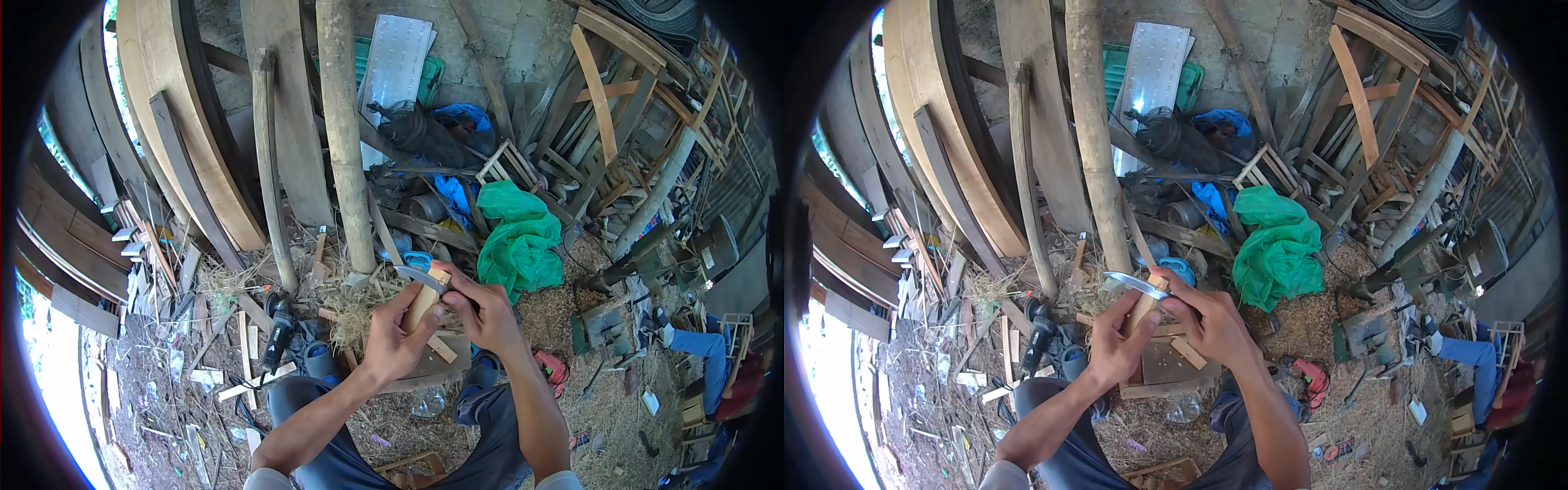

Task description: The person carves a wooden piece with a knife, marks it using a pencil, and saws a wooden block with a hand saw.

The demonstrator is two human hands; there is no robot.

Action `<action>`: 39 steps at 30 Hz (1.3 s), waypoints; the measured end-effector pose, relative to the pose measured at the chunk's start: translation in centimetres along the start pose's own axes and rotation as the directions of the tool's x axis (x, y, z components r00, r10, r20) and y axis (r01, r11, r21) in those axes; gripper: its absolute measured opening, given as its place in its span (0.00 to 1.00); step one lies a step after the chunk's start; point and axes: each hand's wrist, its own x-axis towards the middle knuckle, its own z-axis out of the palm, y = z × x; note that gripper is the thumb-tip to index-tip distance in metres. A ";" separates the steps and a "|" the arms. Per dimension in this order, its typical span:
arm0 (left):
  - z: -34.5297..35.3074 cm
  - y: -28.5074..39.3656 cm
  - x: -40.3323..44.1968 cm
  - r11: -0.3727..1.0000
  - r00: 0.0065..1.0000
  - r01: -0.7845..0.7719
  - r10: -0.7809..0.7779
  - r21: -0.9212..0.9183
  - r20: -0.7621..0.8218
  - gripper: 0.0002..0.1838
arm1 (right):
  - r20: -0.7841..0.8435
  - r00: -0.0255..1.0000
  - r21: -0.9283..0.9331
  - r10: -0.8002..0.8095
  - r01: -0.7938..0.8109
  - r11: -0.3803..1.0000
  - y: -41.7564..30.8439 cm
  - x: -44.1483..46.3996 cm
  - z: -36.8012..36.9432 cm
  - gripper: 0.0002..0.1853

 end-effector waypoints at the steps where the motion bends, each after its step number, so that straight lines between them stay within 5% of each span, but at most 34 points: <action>1: 0.0 -0.1 0.0 1.000 1.000 0.000 0.000 0.000 0.001 0.20 | -0.026 1.000 -0.013 -0.013 0.013 1.000 0.1 -0.1 0.2 0.22; 4: -0.2 -0.5 0.3 0.994 0.999 -0.037 0.038 0.099 -0.004 0.22 | -0.003 1.000 -0.013 0.030 -0.030 0.999 1.2 0.0 0.5 0.22; 6: -0.4 -0.7 0.4 0.994 0.997 0.075 -0.074 0.078 -0.024 0.24 | 0.049 0.995 -0.002 0.091 -0.091 0.996 1.4 -0.4 0.4 0.22; 7: -0.7 -0.6 0.5 0.994 0.997 0.076 -0.074 0.078 -0.029 0.24 | 0.189 0.951 0.356 0.247 -0.300 0.885 1.3 -0.5 0.2 0.24; 8: -1.1 -0.3 0.5 0.977 0.978 0.207 -0.205 -0.048 0.026 0.24 | 0.370 0.869 0.621 0.329 -0.495 0.608 1.2 -0.7 0.0 0.25; 9: -1.2 -0.3 0.6 0.926 0.940 0.338 -0.325 -0.167 0.099 0.25 | 0.373 0.867 0.619 0.332 -0.499 0.607 1.3 -0.8 -0.4 0.25; 12: -1.3 -0.4 1.0 0.925 0.936 0.345 -0.325 -0.160 0.134 0.24 | 0.432 0.853 0.727 0.295 -0.522 0.446 1.2 -0.8 -0.6 0.28; 14: -1.3 -0.5 1.1 0.923 0.944 0.325 -0.304 -0.207 0.127 0.23 | 0.267 0.904 0.462 0.334 -0.425 0.779 0.9 -1.2 -0.2 0.29; 15: -1.3 -0.5 1.0 0.917 0.950 0.311 -0.289 -0.251 0.122 0.22 | 0.264 0.905 0.467 0.334 -0.423 0.777 0.8 -1.3 0.2 0.29; 17: -1.5 -0.7 1.0 0.914 0.943 0.322 -0.289 -0.246 0.163 0.20 | 0.082 0.979 0.124 0.184 -0.193 0.973 0.5 -1.6 1.0 0.31; 22: -1.5 -0.5 0.7 0.869 0.919 0.381 -0.318 -0.315 0.234 0.16 | 0.084 0.983 -0.008 0.163 -0.163 0.987 0.1 -1.3 0.4 0.33; 25: -1.5 -0.4 0.6 0.865 0.885 0.444 -0.383 -0.234 0.264 0.19 | 0.036 0.999 -0.006 -0.001 0.001 1.000 1.0 -1.5 0.4 0.33; 27: -1.0 -0.8 0.6 0.972 0.957 0.233 -0.236 0.036 0.167 0.23 | 0.042 0.999 -0.057 0.009 -0.006 0.998 1.0 -1.5 0.3 0.32; 30: -0.8 0.2 0.3 0.974 0.975 0.124 -0.155 0.191 0.161 0.26 | 0.068 0.997 -0.125 0.045 -0.036 0.992 0.1 -1.3 0.0 0.24; 36: -0.4 1.1 0.3 0.970 0.990 -0.010 -0.023 0.241 0.136 0.25 | 0.020 1.000 -0.087 0.003 -0.002 0.996 0.1 -0.9 -0.1 0.21; 39: -0.4 1.8 0.3 0.958 0.981 0.090 -0.133 0.271 0.143 0.25 | 0.002 1.000 -0.085 0.019 -0.019 0.996 -0.1 -0.7 -0.1 0.22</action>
